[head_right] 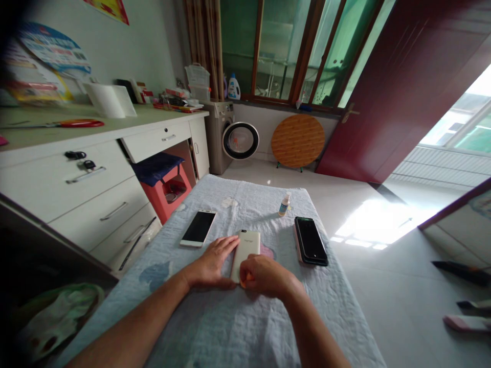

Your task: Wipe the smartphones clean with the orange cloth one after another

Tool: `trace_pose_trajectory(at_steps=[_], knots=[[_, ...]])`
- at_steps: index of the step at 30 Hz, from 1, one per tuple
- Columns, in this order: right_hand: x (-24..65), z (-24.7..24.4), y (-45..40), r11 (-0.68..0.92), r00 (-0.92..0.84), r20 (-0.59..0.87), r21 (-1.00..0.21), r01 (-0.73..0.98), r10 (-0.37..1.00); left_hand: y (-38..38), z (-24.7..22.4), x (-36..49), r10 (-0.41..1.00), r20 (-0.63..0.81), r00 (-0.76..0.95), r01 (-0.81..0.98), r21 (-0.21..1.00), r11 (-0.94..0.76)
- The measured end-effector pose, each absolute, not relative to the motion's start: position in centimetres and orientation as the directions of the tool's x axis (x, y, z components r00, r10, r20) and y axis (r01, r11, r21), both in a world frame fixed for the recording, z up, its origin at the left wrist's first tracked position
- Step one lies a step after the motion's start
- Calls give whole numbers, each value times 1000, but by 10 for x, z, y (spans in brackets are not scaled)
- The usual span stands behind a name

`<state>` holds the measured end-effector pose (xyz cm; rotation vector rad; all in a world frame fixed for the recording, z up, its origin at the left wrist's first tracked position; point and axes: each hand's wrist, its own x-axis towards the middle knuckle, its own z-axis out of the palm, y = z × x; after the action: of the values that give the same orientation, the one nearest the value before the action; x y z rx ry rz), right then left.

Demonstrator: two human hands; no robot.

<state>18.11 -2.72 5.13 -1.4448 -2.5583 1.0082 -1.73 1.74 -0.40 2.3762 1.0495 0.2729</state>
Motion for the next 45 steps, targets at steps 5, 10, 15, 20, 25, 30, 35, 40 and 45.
trace_pose_trajectory(at_steps=[5,10,15,20,25,30,35,40,45], knots=[[187,59,-28,342,-521,-335,-468,815,785,15,-3,-15,751,9,661,639,519,-568],[187,59,-31,337,-482,-387,-384,859,786,15,-2,-15,739,-25,673,642,517,-566],[180,53,-33,379,-501,-315,-375,846,806,17,0,-18,699,-85,710,631,517,-578],[164,43,-35,411,-517,-243,-378,830,821,19,1,-22,689,-90,719,609,559,-562],[150,36,-38,424,-490,-178,-310,851,853,20,-4,-22,682,-90,726,603,560,-568],[148,34,-40,402,-450,-190,-244,882,873,20,-5,-21,680,-70,730,592,563,-577],[158,40,-40,371,-410,-228,-193,908,883,19,1,-19,680,-93,727,602,561,-568],[163,45,-40,340,-363,-266,-129,932,893,18,4,-18,680,-93,727,603,560,-568],[153,42,-40,374,-401,-226,-156,914,888,19,1,-19,679,-85,730,596,564,-571]])
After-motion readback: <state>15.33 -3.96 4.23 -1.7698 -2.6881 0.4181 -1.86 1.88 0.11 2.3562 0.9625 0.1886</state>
